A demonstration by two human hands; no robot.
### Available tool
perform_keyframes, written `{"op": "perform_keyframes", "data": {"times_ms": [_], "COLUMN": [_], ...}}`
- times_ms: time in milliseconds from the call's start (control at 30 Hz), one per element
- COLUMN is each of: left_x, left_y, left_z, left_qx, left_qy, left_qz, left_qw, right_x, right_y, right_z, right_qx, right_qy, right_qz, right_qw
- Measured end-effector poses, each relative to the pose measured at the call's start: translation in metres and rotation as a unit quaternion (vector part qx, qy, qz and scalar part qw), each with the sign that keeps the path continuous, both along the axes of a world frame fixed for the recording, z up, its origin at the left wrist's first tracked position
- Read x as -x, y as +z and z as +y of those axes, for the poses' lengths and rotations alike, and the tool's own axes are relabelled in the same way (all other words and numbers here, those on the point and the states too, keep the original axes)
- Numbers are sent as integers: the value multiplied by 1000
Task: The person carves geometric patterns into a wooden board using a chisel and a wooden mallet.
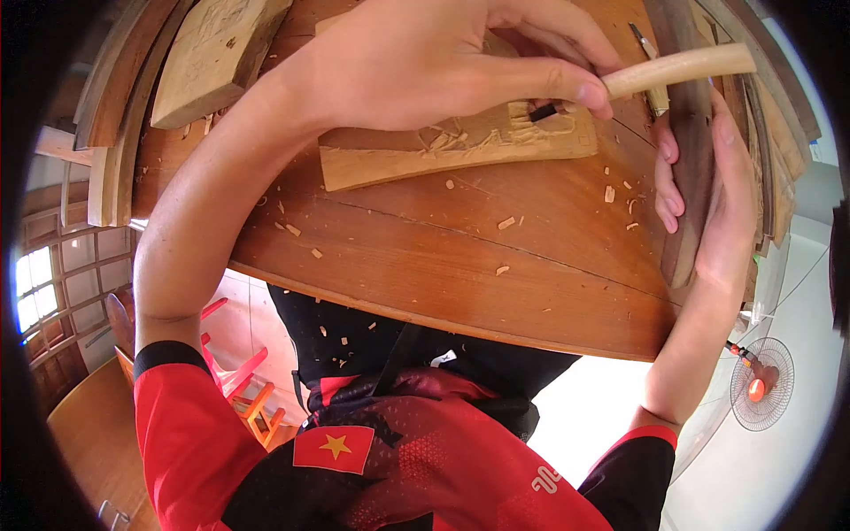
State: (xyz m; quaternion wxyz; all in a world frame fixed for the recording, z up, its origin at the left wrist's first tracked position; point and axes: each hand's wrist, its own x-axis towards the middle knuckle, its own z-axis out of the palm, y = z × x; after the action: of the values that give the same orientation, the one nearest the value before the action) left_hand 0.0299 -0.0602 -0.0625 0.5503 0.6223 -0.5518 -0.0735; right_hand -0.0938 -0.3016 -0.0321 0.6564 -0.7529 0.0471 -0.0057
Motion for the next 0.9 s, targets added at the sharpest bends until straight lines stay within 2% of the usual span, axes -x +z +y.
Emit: {"op": "perform_keyframes", "data": {"times_ms": [100, 233, 333, 400, 500, 533, 633, 667, 767, 900], "left_x": [2, -4, -6, -5, -2, -1, 4, 5, 6, 6], "left_y": [3, -1, -9, -8, 14, 15, 9, 8, 14, 22], "left_z": [0, -3, -10, -11, -3, -3, -6, -6, -7, -4], "left_qx": [-51, -41, -18, -33, -74, -63, -15, -16, -96, -115], "left_qy": [20, 19, -6, -15, -42, -46, -29, -16, 13, -25], "left_qz": [-14, -59, -45, -21, 26, 24, -13, -29, -45, -19], "left_qw": [998, 997, 999, 999, 996, 997, 999, 999, 994, 993], "right_x": [4, 24, 48, 60, 69, 74, 83, 84, 79, 84], "right_y": [12, 32, 33, 34, 36, 33, 30, 35, 33, 28], "right_z": [-7, -11, 2, -4, 4, 5, 7, 6, 11, -7], "right_qx": [3, -12, 53, 99, 32, 63, 111, 95, -10, 77], "right_qy": [-3, -16, -111, -133, -180, -189, -180, -158, -212, -192], "right_qz": [-34, -101, -22, 39, -29, 2, 48, 27, -45, 73], "right_qw": [999, 995, 992, 985, 983, 980, 976, 983, 976, 976]}}
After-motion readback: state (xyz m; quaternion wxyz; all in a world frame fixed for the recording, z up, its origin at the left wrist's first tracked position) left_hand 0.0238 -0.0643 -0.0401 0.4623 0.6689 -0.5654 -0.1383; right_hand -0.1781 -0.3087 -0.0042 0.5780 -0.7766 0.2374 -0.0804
